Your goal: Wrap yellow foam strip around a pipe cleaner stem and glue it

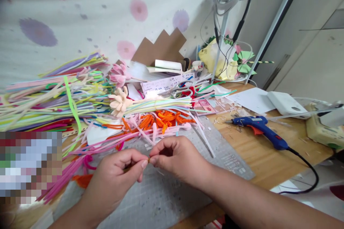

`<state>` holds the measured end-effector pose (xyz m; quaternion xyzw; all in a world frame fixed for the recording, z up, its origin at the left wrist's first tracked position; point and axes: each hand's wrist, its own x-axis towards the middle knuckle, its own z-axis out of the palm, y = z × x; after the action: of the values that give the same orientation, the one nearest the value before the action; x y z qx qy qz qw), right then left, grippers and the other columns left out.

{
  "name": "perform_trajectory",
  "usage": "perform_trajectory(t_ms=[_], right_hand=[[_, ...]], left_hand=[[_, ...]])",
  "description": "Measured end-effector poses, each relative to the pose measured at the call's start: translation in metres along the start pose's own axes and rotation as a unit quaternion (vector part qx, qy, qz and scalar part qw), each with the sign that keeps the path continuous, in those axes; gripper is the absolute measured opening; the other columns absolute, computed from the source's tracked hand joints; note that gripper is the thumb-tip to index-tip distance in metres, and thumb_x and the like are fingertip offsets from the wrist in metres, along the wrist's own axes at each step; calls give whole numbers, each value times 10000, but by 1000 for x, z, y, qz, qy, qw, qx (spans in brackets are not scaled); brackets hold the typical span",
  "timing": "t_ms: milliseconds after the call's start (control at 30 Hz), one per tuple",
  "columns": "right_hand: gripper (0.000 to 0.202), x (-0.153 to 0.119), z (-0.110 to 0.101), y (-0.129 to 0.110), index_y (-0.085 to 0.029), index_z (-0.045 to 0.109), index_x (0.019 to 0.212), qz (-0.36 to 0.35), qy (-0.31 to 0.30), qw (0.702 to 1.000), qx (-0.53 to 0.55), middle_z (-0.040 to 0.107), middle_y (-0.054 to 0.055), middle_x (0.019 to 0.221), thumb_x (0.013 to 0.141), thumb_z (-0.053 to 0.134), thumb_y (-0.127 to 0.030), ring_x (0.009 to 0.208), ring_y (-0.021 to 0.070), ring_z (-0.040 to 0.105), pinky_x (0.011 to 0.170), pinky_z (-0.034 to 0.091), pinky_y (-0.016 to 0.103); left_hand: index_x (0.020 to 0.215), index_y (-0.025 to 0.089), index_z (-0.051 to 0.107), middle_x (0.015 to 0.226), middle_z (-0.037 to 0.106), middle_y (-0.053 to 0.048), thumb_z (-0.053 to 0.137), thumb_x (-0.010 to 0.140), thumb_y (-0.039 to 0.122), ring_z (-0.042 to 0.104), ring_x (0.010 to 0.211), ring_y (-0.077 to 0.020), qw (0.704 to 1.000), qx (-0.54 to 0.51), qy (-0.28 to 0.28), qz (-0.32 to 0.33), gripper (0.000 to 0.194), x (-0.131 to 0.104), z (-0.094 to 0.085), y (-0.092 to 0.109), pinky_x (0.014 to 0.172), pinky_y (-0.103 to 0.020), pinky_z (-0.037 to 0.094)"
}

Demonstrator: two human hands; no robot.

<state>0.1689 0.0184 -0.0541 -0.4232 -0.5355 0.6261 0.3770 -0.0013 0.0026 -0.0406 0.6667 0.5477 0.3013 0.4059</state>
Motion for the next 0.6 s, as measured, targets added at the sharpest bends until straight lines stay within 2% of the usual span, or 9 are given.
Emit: perform_trajectory(t_ms=[333, 467, 600], right_hand=[[89, -1, 1, 1, -140, 626, 691, -23, 4, 999, -46, 574, -25, 598, 713, 659, -220, 548, 85, 480, 531, 371, 215], [129, -3, 0, -1, -135, 628, 695, -29, 3, 998, -48, 578, -10, 616, 735, 643, -257, 576, 101, 494, 562, 385, 236], [238, -5, -4, -4, -128, 626, 698, -35, -35, 999, 14, 575, 4, 624, 787, 605, -348, 600, 108, 501, 605, 400, 253]], left_hand=[[595, 190, 603, 501, 566, 10, 537, 772, 281, 476, 483, -141, 999, -17, -27, -8, 210, 2, 2, -2, 471, -248, 342], [603, 184, 614, 495, 556, 16, 548, 762, 277, 456, 475, -131, 999, -39, -24, -18, 196, 3, 1, -1, 465, -241, 332], [614, 172, 627, 486, 547, 24, 555, 744, 267, 449, 477, -123, 997, -72, -21, -29, 177, 3, 0, 1, 472, -234, 333]])
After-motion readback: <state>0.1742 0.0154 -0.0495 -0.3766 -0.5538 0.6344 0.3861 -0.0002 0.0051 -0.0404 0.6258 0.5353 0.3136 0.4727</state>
